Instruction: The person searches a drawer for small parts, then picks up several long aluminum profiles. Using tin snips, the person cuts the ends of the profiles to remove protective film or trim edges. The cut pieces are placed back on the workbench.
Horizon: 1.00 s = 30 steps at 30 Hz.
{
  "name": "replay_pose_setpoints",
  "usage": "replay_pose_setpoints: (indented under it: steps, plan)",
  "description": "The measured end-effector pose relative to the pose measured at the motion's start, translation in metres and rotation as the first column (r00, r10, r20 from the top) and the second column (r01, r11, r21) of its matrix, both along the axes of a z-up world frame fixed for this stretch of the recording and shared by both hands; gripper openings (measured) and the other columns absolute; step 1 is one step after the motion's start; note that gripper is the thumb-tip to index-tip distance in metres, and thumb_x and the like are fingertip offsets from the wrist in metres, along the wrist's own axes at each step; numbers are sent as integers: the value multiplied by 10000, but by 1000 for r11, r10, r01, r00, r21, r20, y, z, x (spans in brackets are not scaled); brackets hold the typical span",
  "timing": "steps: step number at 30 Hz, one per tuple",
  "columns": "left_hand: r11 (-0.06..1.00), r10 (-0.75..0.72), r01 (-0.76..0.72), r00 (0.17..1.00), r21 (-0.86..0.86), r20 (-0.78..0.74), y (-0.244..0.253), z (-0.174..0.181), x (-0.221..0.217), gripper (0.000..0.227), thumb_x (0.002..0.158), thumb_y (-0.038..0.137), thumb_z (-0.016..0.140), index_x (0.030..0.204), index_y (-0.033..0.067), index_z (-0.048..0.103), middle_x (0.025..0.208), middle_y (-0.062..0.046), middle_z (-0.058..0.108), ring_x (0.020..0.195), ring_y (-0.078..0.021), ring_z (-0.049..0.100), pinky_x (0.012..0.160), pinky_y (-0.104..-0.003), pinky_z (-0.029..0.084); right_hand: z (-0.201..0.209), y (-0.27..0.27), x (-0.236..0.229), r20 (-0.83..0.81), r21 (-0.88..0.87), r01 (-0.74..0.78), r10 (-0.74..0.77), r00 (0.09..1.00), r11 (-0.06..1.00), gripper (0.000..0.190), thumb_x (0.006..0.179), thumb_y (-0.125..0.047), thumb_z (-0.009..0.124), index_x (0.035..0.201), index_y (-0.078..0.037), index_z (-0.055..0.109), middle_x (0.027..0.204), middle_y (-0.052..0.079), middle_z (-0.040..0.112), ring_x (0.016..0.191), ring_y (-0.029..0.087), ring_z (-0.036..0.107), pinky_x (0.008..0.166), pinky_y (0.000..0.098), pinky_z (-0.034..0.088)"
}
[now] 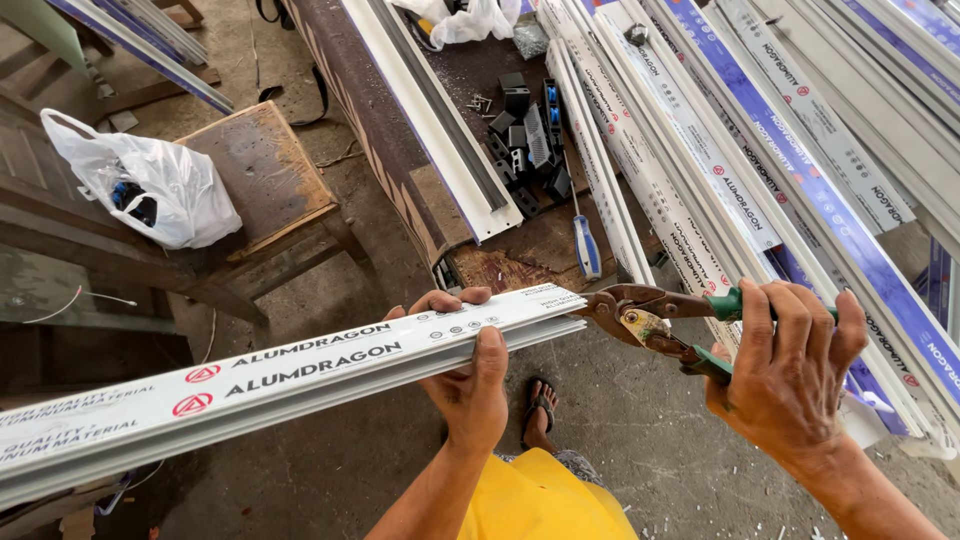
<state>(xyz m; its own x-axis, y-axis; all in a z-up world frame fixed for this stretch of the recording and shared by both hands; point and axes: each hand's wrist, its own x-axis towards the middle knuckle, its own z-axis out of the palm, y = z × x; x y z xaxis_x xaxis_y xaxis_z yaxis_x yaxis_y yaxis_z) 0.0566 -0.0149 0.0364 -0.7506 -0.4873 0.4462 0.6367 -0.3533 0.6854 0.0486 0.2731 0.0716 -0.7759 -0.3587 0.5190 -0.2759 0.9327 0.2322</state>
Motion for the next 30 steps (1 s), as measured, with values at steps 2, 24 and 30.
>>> replay_pose_setpoints:
  steps: [2, 24, 30]
  plan:
    - [1000, 15, -16, 1000, -5, -11, 0, 1, -1, 807, 1017, 108, 671, 1557, 161, 74, 1311, -123, 420, 1341, -273, 516, 1161, -509, 441, 4, -4, -1, -3, 58, 35, -35, 999, 998, 792, 746, -281, 789, 1414, 44, 513, 1299, 195, 492, 1357, 344, 441, 1229, 641, 221]
    - [972, 184, -201, 973, -123, -138, 12, 4, -8, 848, 1029, 5, 637, 1607, 252, 68, 1272, -108, 441, 1315, -247, 525, 1133, -471, 485, 8, 15, -65, 206, 175, -9, -28, 978, 985, 483, 715, -364, 799, 1015, -49, 590, 766, 70, 594, 646, 197, 503, 730, 382, 366]
    - [978, 196, -203, 972, -41, -133, 11, 6, -14, 822, 1013, 36, 658, 1601, 209, 112, 1334, -137, 450, 1299, -269, 537, 1073, -462, 496, 1, 9, -57, 13, -80, -145, 146, 989, 986, 754, 700, -311, 872, 1323, -32, 553, 1137, 130, 595, 1121, 286, 529, 1031, 467, 326]
